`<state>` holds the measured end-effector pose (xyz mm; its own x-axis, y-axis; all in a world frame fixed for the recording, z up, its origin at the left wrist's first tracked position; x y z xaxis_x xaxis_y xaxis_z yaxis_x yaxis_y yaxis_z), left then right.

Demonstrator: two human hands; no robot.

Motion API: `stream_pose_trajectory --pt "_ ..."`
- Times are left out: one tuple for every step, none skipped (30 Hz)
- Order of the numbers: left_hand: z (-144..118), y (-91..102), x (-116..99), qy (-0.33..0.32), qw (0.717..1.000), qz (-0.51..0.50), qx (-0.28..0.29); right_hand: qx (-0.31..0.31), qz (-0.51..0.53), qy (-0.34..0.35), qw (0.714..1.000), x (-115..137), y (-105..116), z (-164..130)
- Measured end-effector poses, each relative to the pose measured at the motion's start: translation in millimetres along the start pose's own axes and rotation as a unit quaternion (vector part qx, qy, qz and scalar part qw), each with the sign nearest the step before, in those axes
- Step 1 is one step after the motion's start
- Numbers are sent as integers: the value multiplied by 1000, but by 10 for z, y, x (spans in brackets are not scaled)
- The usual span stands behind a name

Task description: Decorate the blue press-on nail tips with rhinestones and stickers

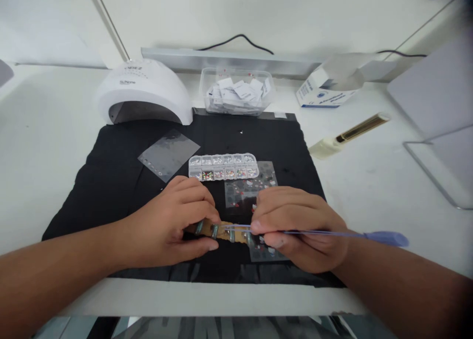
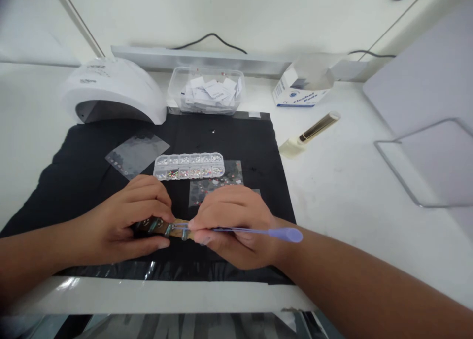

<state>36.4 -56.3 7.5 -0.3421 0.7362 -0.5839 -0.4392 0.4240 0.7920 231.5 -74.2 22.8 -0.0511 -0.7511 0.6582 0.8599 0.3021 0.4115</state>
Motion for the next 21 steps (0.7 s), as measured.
stream_pose_trajectory --pt "-1 1 -1 -1 1000 0 -1 1 -1 -1 1000 0 0 0" --pt "-3 1 -1 -1 1000 0 -1 1 -1 -1 1000 1 1 1" --pt "-4 1 -1 0 1000 0 0 0 -1 1 1000 2 1 1" --pt "-5 1 -2 0 1000 0 0 -2 0 2 1000 2 2 1" --pt "-5 1 -3 0 1000 0 0 -3 1 3 1000 2 1 0" --pt "-5 1 -3 0 1000 0 1 -3 1 3 1000 1 0 0" --pt "-4 1 -3 0 1000 0 1 -1 1 1 1000 -2 -3 -1" --pt "-3 2 -2 0 1000 0 1 -1 1 -1 1000 -5 -5 -2" --pt "-2 1 -1 1 1000 0 1 0 1 -2 1000 -8 -7 -4" --pt "-1 1 0 1 1000 0 2 0 2 -2 1000 -8 -9 -6" --pt "0 1 0 1 1000 -1 2 1 1 -1 1000 -8 -11 -8" --pt "1 1 0 1 1000 -1 2 1 -1 1 1000 -7 -11 -11" --pt "1 2 -1 1 1000 0 2 1 -4 2 1000 -6 -10 -13" --pt "1 2 -2 1 1000 2 2 0 -6 3 1000 -6 -9 -15" --pt "1 3 -2 1 1000 4 1 1 -7 3 1000 -7 -8 -17" --pt "1 5 -3 2 1000 6 -1 1 -6 2 1000 -9 -6 -18" --pt "1 5 -4 3 1000 8 -2 2 -5 1 1000 -11 -4 -18" --pt "2 5 -4 3 1000 8 -2 1 -2 3 1000 -12 -1 -17" --pt "3 5 -5 3 1000 8 -3 2 -1 5 1000 -13 0 -15" --pt "5 4 -4 3 1000 6 -3 4 -2 5 1000 -14 0 -12" --pt "7 4 -4 4 1000 5 -2 3 -1 7 1000 -13 2 -8"
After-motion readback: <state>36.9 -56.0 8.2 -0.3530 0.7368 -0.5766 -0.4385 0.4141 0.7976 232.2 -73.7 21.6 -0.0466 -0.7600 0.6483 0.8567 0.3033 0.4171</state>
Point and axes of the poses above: each hand's wrist, its own z-axis towards the middle knuckle, its own y-axis out of the back of the hand, x = y × z, the point moved 4 cm from there along z, towards the middle knuckle, and after that the axes turned 4 degrees about z, right-handed, at the moved point
